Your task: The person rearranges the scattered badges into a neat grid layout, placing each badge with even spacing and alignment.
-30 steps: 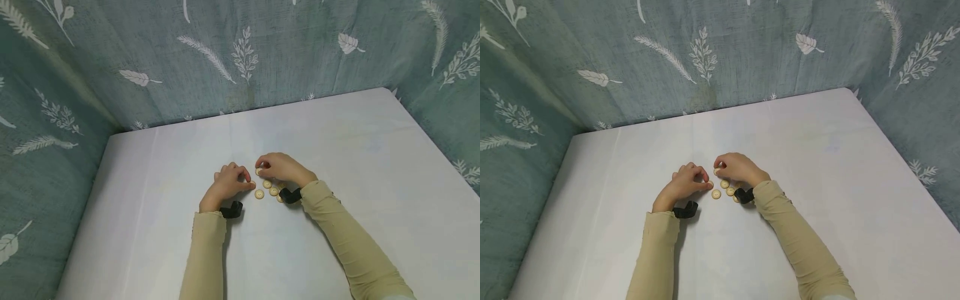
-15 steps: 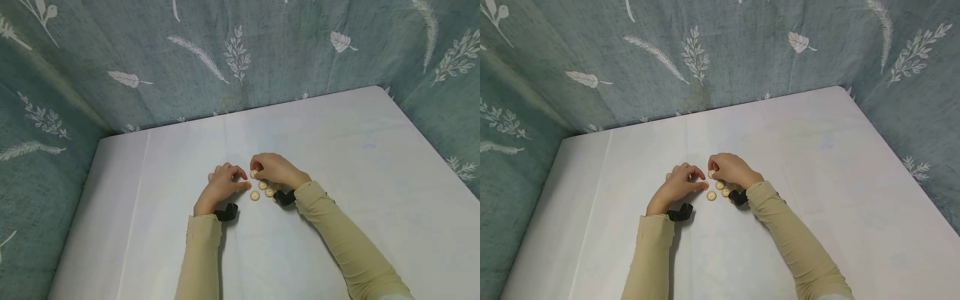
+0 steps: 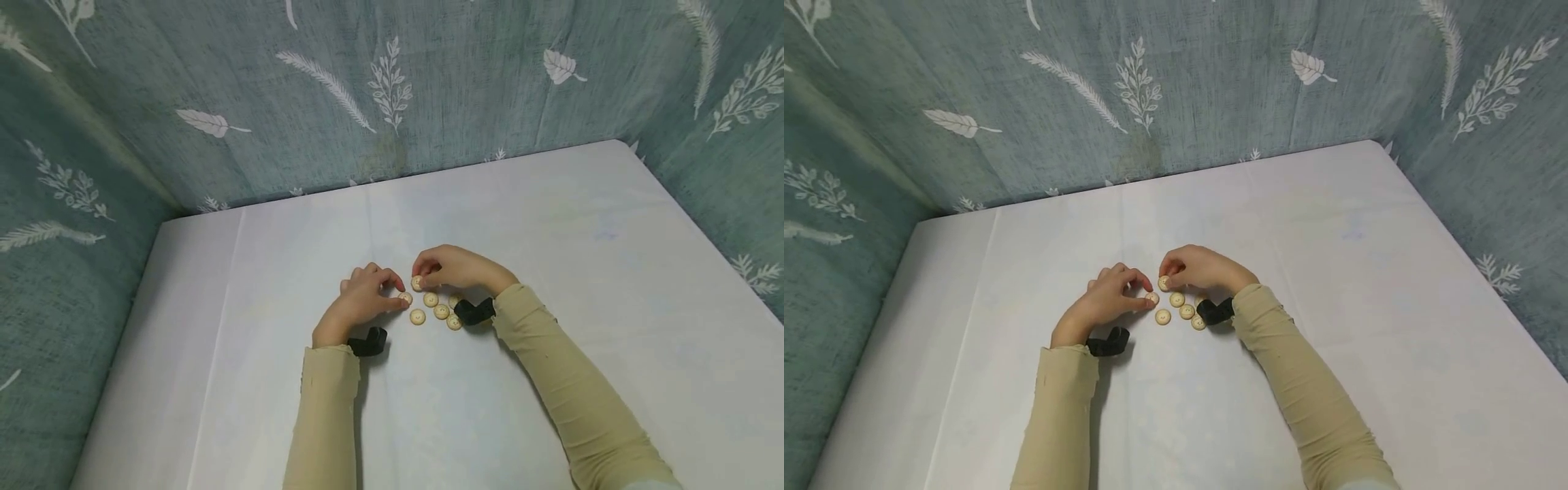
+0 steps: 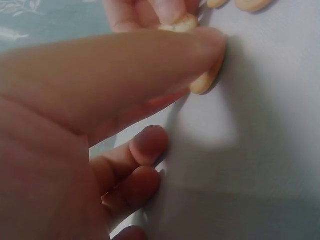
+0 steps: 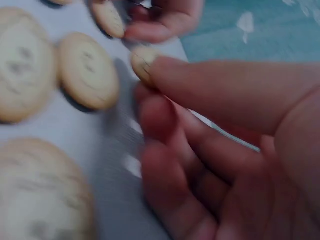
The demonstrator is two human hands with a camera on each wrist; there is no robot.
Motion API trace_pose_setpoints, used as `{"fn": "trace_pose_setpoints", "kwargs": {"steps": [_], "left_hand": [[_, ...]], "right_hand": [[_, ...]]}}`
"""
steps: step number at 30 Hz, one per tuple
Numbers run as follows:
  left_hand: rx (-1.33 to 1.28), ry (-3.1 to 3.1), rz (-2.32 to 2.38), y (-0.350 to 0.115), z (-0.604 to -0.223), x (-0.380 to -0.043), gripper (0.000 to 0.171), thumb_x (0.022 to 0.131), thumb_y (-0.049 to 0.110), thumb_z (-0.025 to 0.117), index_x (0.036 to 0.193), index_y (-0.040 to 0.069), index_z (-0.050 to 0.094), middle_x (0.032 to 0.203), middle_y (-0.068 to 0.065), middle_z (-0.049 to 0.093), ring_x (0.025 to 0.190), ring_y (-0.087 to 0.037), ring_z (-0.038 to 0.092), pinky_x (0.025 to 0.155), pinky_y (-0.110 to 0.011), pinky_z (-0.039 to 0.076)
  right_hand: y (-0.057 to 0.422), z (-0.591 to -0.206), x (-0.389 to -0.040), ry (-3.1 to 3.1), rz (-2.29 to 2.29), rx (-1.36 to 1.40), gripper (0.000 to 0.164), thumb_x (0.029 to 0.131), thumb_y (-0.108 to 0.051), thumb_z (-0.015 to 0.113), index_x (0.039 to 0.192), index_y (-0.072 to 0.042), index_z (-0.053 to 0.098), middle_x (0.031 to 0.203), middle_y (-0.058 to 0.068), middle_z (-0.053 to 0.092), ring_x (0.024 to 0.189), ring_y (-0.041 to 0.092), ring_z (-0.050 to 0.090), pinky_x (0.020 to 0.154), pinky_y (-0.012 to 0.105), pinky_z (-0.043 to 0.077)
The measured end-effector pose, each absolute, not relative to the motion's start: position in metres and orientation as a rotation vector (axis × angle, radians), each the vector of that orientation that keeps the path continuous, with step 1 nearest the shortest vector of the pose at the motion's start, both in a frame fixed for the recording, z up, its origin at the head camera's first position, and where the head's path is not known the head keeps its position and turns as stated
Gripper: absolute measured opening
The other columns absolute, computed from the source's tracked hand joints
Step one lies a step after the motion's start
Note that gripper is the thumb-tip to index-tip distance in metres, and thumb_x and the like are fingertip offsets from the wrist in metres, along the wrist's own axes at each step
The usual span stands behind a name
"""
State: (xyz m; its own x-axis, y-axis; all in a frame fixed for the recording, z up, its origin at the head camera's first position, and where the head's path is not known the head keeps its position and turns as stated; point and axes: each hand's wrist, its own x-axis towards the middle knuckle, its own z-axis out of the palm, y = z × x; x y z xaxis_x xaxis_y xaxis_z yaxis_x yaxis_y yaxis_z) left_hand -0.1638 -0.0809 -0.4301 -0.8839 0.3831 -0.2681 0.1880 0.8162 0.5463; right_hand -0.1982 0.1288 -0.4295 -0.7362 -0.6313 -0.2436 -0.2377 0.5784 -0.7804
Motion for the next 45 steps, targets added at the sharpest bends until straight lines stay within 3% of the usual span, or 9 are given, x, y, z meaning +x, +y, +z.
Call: {"fn": "trace_pose_setpoints", "kwargs": {"steps": [5,10,24,29,36,45], "left_hand": [[0.423,2.668,0.702,-0.081,-0.43,-0.163,0.022,0.073,0.043,0.069,0.085,0.028,0.06,0.09,0.002,0.044,0.086,-0.019,0.036,0.073,-0.04,0.023],[0.391,2.678,0.701,-0.081,-0.433,-0.163,0.021,0.073,0.043,0.07,0.084,0.028,0.06,0.09,0.002,0.045,0.087,-0.018,0.036,0.074,-0.04,0.023],[0.371,2.666,0.713,-0.079,-0.434,-0.154,0.02,0.074,0.043,0.068,0.084,0.029,0.059,0.091,0.004,0.045,0.088,-0.017,0.036,0.075,-0.039,0.022],[0.402,2.679,0.744,-0.079,-0.431,-0.159,0.019,0.075,0.041,0.068,0.085,0.028,0.059,0.09,0.003,0.045,0.087,-0.018,0.037,0.074,-0.039,0.022],[0.388,2.702,0.781,-0.074,-0.422,-0.169,0.018,0.076,0.041,0.067,0.087,0.027,0.06,0.09,0.002,0.045,0.087,-0.019,0.037,0.072,-0.038,0.023],[0.383,2.666,0.771,-0.076,-0.43,-0.161,0.019,0.075,0.04,0.068,0.087,0.027,0.06,0.092,0.002,0.046,0.089,-0.019,0.037,0.074,-0.039,0.023]], "right_hand": [[0.132,-0.435,-0.213,2.087,-1.173,-0.613,0.016,0.085,-0.015,0.061,0.099,-0.009,0.06,0.083,0.007,0.061,0.068,0.019,0.055,0.065,0.031,0.045],[0.133,-0.436,-0.22,1.974,-1.274,-0.497,0.022,0.084,-0.013,0.062,0.103,-0.003,0.059,0.084,0.012,0.061,0.072,0.021,0.06,0.068,0.033,0.048],[0.137,-0.442,-0.21,2.053,-1.313,-0.506,0.015,0.086,-0.017,0.06,0.094,-0.005,0.061,0.08,0.013,0.062,0.072,0.024,0.06,0.066,0.034,0.049],[0.137,-0.436,-0.221,2.11,-1.267,-0.474,0.014,0.085,-0.016,0.059,0.093,-0.004,0.06,0.078,0.012,0.061,0.07,0.024,0.06,0.065,0.034,0.049],[0.142,-0.417,-0.239,2.131,-1.224,-0.478,0.016,0.085,-0.016,0.059,0.094,-0.003,0.058,0.082,0.013,0.06,0.072,0.023,0.06,0.066,0.032,0.048],[0.142,-0.428,-0.224,2.13,-1.404,-0.347,0.017,0.086,-0.011,0.058,0.097,0.001,0.06,0.083,0.012,0.062,0.072,0.02,0.06,0.065,0.03,0.048]]}}
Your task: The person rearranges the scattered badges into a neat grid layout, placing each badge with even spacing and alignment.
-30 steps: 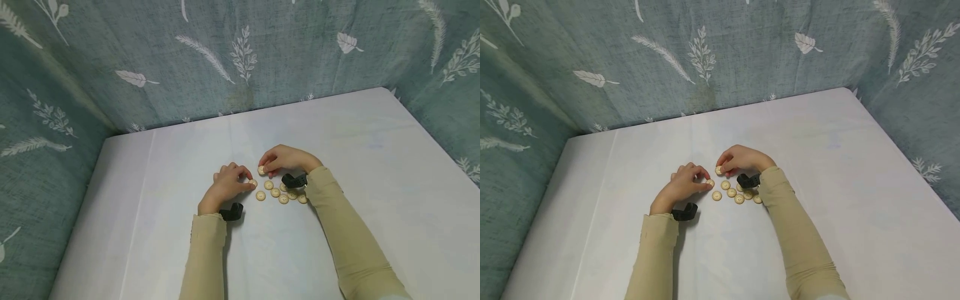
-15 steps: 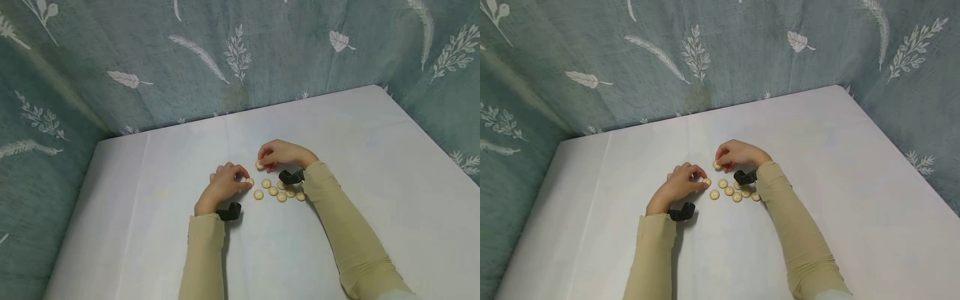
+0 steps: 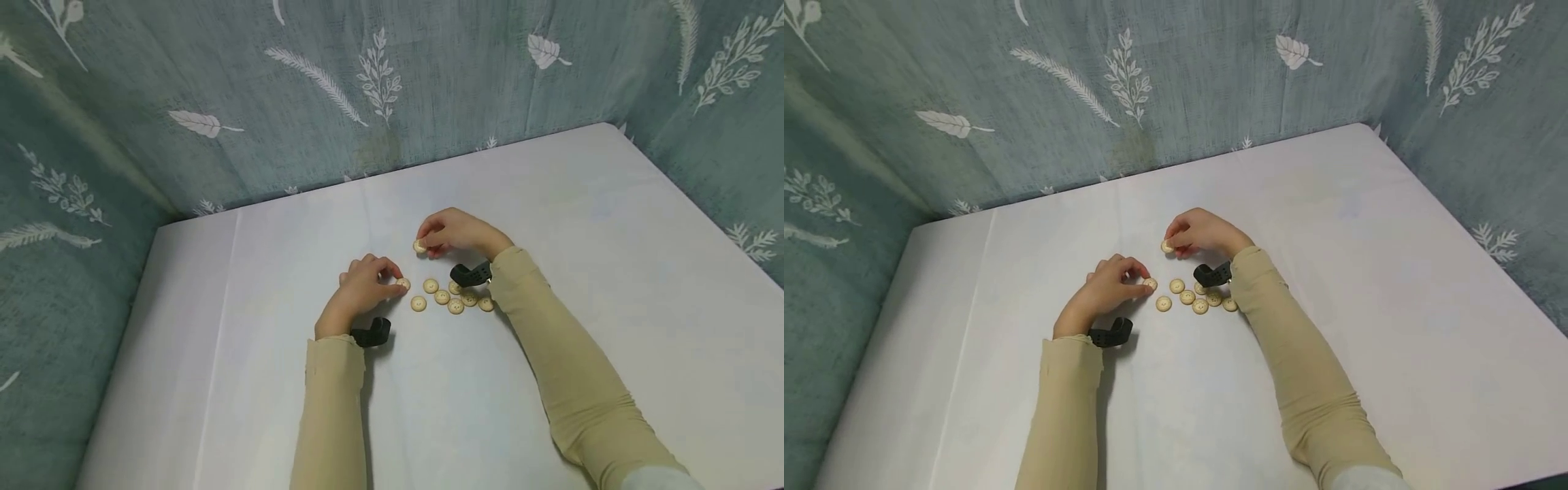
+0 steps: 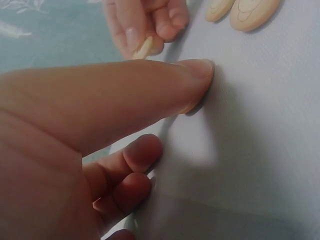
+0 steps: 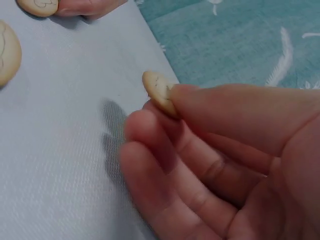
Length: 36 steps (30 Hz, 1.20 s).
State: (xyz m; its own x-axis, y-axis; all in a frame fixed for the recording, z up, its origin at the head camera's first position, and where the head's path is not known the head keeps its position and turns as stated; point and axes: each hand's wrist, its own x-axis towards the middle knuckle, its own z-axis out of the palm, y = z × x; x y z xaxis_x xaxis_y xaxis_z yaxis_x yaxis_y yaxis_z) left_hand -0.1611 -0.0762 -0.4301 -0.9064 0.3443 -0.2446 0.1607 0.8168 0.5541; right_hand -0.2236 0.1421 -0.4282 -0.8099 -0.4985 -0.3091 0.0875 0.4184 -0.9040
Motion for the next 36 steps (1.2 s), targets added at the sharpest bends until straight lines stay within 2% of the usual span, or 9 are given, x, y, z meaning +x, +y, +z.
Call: {"fn": "trace_pose_setpoints", "kwargs": {"steps": [6,13,23,36], "left_hand": [[0.407,2.664,0.763,-0.08,-0.436,-0.16,0.018,0.077,0.039,0.067,0.087,0.027,0.059,0.091,0.002,0.047,0.088,-0.019,0.038,0.075,-0.04,0.023],[0.42,2.674,0.758,-0.08,-0.432,-0.163,0.018,0.076,0.04,0.068,0.087,0.027,0.059,0.091,0.003,0.047,0.088,-0.018,0.038,0.075,-0.039,0.023],[0.412,2.682,0.784,-0.078,-0.428,-0.166,0.019,0.076,0.039,0.068,0.087,0.026,0.06,0.09,0.002,0.047,0.087,-0.018,0.038,0.074,-0.039,0.023],[0.373,2.668,0.766,-0.08,-0.434,-0.166,0.02,0.075,0.039,0.069,0.087,0.025,0.06,0.089,0.002,0.047,0.087,-0.018,0.038,0.073,-0.038,0.024]], "right_hand": [[0.144,-0.437,-0.219,2.119,-1.507,-0.216,0.021,0.085,-0.009,0.058,0.102,0.004,0.058,0.089,0.014,0.061,0.073,0.02,0.061,0.068,0.032,0.049],[0.15,-0.436,-0.222,2.108,-1.578,-0.108,0.025,0.085,-0.01,0.06,0.107,0.002,0.058,0.094,0.015,0.061,0.076,0.021,0.062,0.069,0.031,0.049],[0.15,-0.431,-0.23,2.019,-1.73,0.063,0.025,0.084,-0.008,0.061,0.106,0.002,0.055,0.091,0.019,0.061,0.076,0.021,0.064,0.067,0.03,0.05],[0.139,-0.436,-0.238,2.1,-1.747,0.177,0.025,0.083,-0.011,0.063,0.105,0.0,0.059,0.091,0.014,0.063,0.073,0.017,0.064,0.066,0.027,0.05]]}}
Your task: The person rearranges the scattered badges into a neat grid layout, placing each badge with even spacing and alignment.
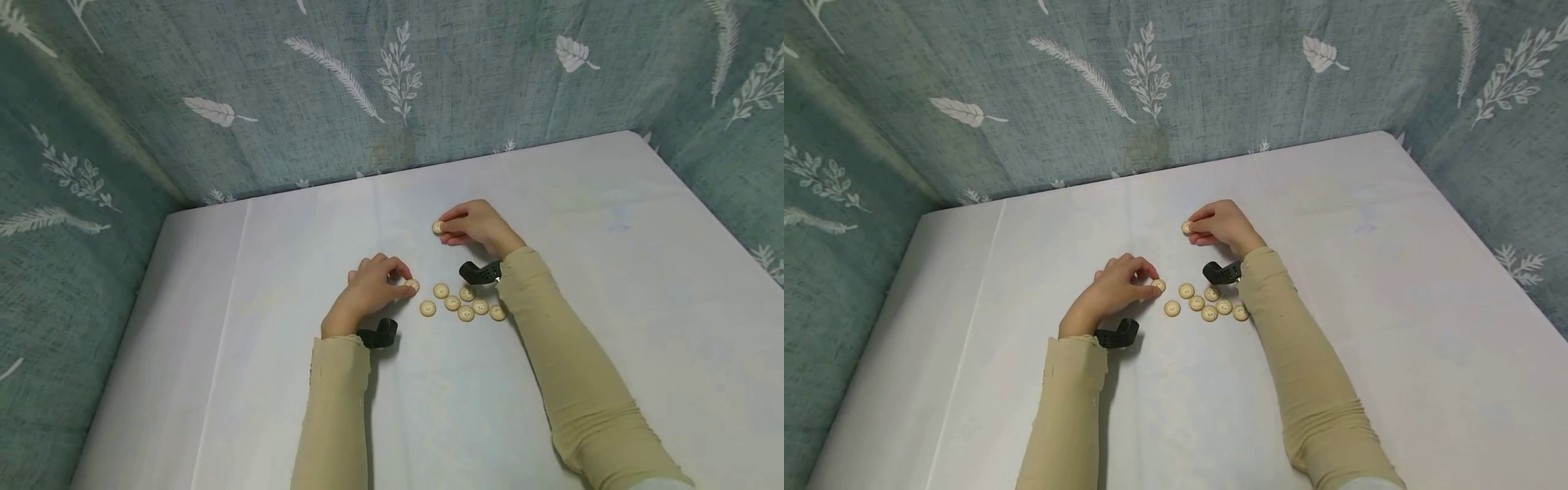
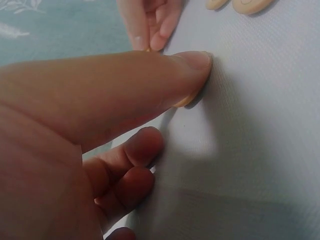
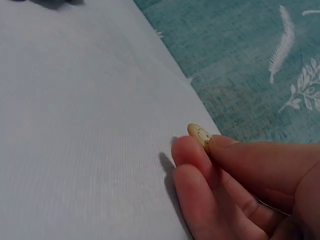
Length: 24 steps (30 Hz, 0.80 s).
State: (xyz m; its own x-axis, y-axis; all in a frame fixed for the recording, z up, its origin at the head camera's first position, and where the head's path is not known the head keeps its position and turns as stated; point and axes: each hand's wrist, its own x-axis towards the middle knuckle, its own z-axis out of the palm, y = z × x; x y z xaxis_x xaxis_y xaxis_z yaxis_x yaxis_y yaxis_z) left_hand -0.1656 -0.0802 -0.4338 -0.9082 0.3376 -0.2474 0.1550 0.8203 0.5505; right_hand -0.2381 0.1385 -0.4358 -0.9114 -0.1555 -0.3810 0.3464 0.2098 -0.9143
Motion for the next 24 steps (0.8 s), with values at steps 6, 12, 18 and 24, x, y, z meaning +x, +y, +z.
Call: {"fn": "trace_pose_setpoints", "kwargs": {"steps": [6,12,18,24], "left_hand": [[0.373,2.667,0.774,-0.08,-0.432,-0.165,0.019,0.076,0.039,0.068,0.087,0.025,0.061,0.088,0.002,0.047,0.086,-0.018,0.038,0.073,-0.038,0.023],[0.368,2.678,0.758,-0.081,-0.433,-0.164,0.018,0.076,0.04,0.068,0.086,0.027,0.06,0.087,0.003,0.046,0.085,-0.017,0.038,0.073,-0.038,0.022],[0.396,2.691,0.804,-0.08,-0.435,-0.165,0.017,0.077,0.037,0.068,0.087,0.026,0.06,0.087,0.003,0.048,0.084,-0.016,0.039,0.072,-0.038,0.023],[0.379,2.715,0.813,-0.083,-0.436,-0.164,0.016,0.077,0.037,0.068,0.086,0.027,0.059,0.086,0.005,0.048,0.083,-0.015,0.039,0.072,-0.037,0.023]], "right_hand": [[0.131,-0.434,-0.239,2.206,-1.704,0.129,0.023,0.085,-0.013,0.061,0.105,-0.002,0.061,0.092,0.012,0.062,0.075,0.016,0.062,0.065,0.026,0.049],[0.126,-0.433,-0.237,2.33,-1.582,0.13,0.023,0.082,-0.021,0.065,0.102,-0.009,0.065,0.092,0.007,0.06,0.078,0.016,0.056,0.067,0.026,0.047],[0.125,-0.435,-0.233,2.447,-1.504,0.126,0.023,0.079,-0.025,0.068,0.098,-0.013,0.066,0.091,0.005,0.06,0.075,0.017,0.053,0.066,0.029,0.043],[0.118,-0.435,-0.234,2.55,-1.41,0.047,0.021,0.079,-0.027,0.067,0.095,-0.013,0.066,0.09,0.004,0.061,0.07,0.017,0.053,0.062,0.028,0.043]]}}
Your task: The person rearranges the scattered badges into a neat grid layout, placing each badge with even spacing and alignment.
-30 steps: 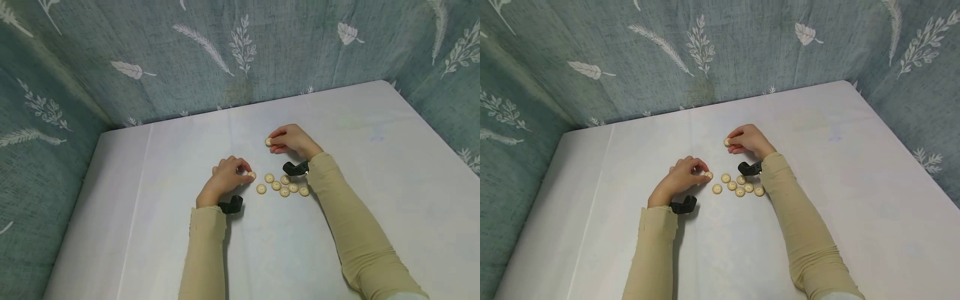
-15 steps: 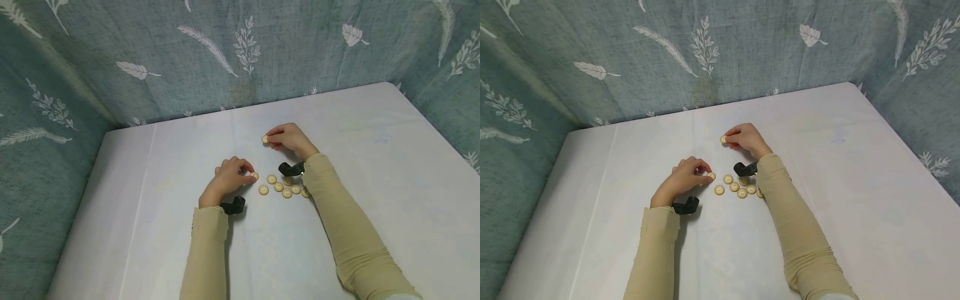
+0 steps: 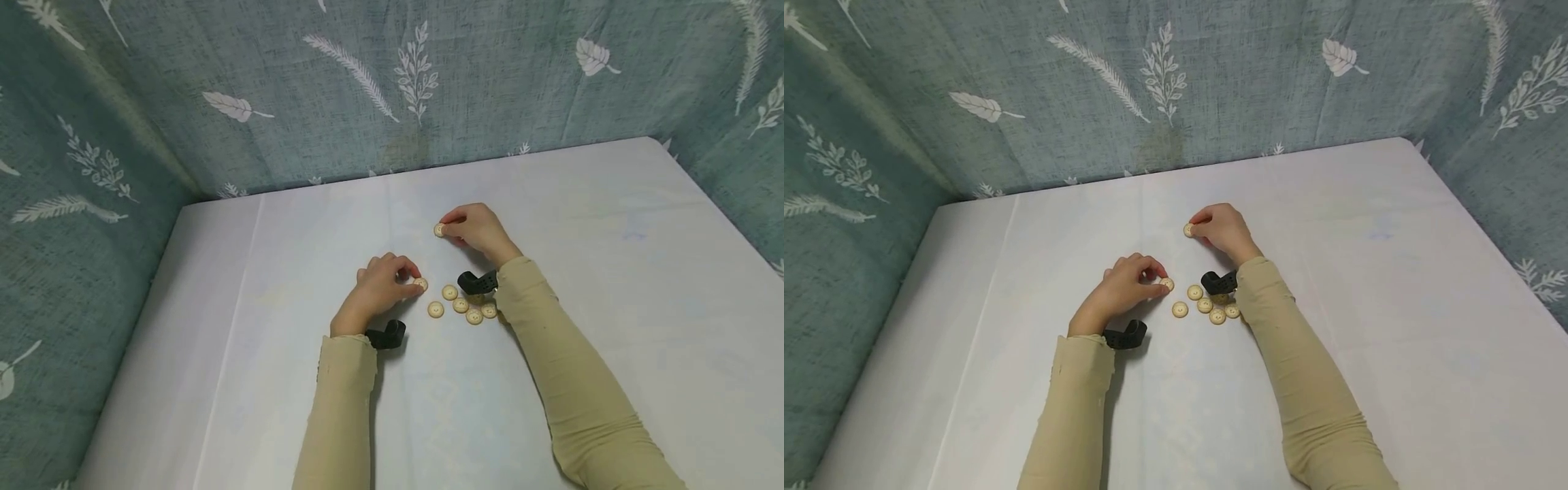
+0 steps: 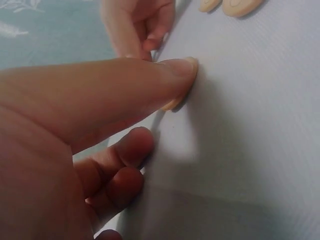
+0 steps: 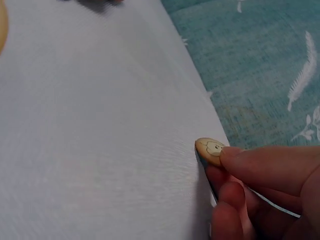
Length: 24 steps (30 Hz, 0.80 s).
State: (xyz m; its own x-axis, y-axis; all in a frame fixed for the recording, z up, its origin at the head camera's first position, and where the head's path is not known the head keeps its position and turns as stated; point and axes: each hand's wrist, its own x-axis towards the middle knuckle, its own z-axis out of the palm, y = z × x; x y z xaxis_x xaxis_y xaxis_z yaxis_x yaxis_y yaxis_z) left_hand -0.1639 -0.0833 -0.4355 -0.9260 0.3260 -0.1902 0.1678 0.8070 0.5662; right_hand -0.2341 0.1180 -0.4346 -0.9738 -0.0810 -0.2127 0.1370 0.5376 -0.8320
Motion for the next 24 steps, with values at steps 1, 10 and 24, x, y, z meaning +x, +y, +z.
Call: {"fn": "trace_pose_setpoints", "kwargs": {"steps": [1,10,24], "left_hand": [[0.389,2.717,0.821,-0.0831,-0.4356,-0.1641,0.016,0.077,0.037,0.067,0.087,0.027,0.059,0.086,0.005,0.048,0.083,-0.015,0.039,0.072,-0.037,0.023],[0.395,2.717,0.824,-0.0838,-0.4347,-0.164,0.016,0.077,0.036,0.067,0.087,0.026,0.06,0.085,0.004,0.048,0.083,-0.016,0.039,0.072,-0.037,0.023],[0.414,2.719,0.824,-0.0838,-0.4356,-0.1633,0.017,0.078,0.036,0.067,0.089,0.025,0.06,0.086,0.004,0.048,0.082,-0.017,0.039,0.073,-0.037,0.024]], "right_hand": [[0.1177,-0.4343,-0.234,2.574,-1.387,0.041,0.021,0.079,-0.027,0.067,0.095,-0.013,0.066,0.089,0.004,0.061,0.069,0.018,0.053,0.061,0.029,0.043],[0.1124,-0.4343,-0.2331,2.756,-1.127,-0.065,0.023,0.081,-0.032,0.064,0.094,-0.014,0.066,0.09,0.004,0.06,0.081,0.02,0.052,0.073,0.036,0.038],[0.111,-0.4341,-0.2333,2.752,-1.07,-0.065,0.025,0.081,-0.036,0.063,0.096,-0.016,0.065,0.09,0.004,0.055,0.078,0.022,0.048,0.069,0.036,0.036]]}}
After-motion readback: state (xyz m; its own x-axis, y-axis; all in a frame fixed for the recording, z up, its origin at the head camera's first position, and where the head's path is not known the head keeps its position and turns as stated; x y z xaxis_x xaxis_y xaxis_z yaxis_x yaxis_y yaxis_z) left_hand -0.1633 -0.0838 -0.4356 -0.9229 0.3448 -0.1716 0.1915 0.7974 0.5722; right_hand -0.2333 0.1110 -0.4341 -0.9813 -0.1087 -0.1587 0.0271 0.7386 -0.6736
